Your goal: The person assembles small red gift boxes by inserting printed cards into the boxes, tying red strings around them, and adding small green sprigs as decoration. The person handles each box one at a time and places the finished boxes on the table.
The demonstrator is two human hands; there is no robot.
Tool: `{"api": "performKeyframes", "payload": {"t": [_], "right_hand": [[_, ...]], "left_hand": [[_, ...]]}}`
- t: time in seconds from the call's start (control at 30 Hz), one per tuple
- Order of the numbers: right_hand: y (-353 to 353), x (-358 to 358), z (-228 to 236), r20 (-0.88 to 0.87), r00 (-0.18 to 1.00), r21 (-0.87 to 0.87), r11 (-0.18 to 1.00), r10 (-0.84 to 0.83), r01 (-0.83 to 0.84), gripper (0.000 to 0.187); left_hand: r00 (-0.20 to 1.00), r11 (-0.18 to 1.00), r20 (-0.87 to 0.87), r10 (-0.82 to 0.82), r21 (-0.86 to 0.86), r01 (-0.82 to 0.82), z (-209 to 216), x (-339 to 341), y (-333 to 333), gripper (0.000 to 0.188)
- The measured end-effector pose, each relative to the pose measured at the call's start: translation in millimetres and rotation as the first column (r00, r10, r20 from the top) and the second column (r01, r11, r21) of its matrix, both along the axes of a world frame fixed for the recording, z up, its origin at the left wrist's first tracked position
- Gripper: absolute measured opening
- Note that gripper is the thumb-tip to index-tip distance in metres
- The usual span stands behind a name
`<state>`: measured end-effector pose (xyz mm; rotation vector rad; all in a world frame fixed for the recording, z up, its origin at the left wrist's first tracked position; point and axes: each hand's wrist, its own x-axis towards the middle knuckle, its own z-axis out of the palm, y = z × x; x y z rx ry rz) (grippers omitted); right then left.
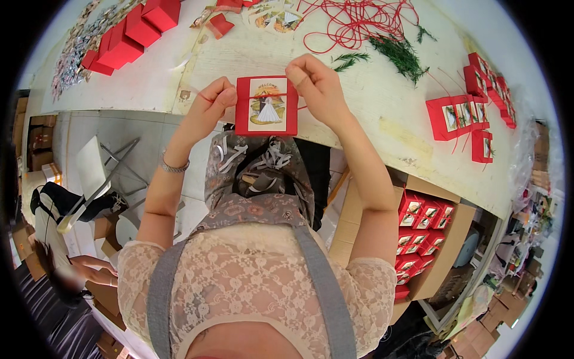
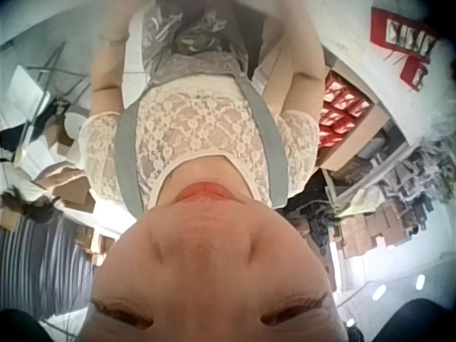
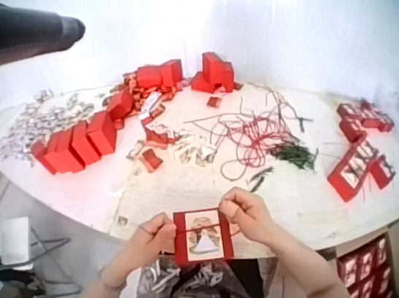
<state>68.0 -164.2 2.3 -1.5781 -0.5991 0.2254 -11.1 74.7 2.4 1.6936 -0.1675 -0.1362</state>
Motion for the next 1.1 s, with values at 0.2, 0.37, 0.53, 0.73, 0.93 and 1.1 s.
{"api": "performKeyframes", "payload": {"t": [0.2,0.37,0.53,0.73,0.93,1.1], "right_hand": [[-10,-7,16,0.489,0.859,-0.294,0.956,0.150,0.001,0.007],[-8,-10,14,0.601,0.744,-0.469,0.883,0.292,0.032,0.010],[-7,-21,16,0.672,0.643,-0.541,0.837,0.368,0.085,0.022],[-4,-25,16,0.763,0.561,-0.455,0.883,0.321,0.113,0.029],[-8,-25,12,0.736,0.599,-0.467,0.878,0.315,0.111,0.027],[-13,-18,7,0.723,0.641,-0.399,0.913,0.257,0.084,0.024]], "left_hand": [[0.996,0.986,-0.059,0.065,-0.150,-0.074,-18,3,6,0.027],[0.950,0.884,-0.289,0.117,-0.405,-0.232,-13,-3,1,0.027],[0.867,0.847,-0.463,0.183,-0.374,-0.378,2,-34,-2,0.027],[0.853,0.813,0.504,0.136,0.435,-0.386,22,-37,-20,0.029],[0.996,0.875,-0.012,-0.086,0.477,0.081,22,-13,-1,0.014],[0.660,0.477,0.680,-0.319,0.717,-0.508,17,16,-8,0.005]]}}
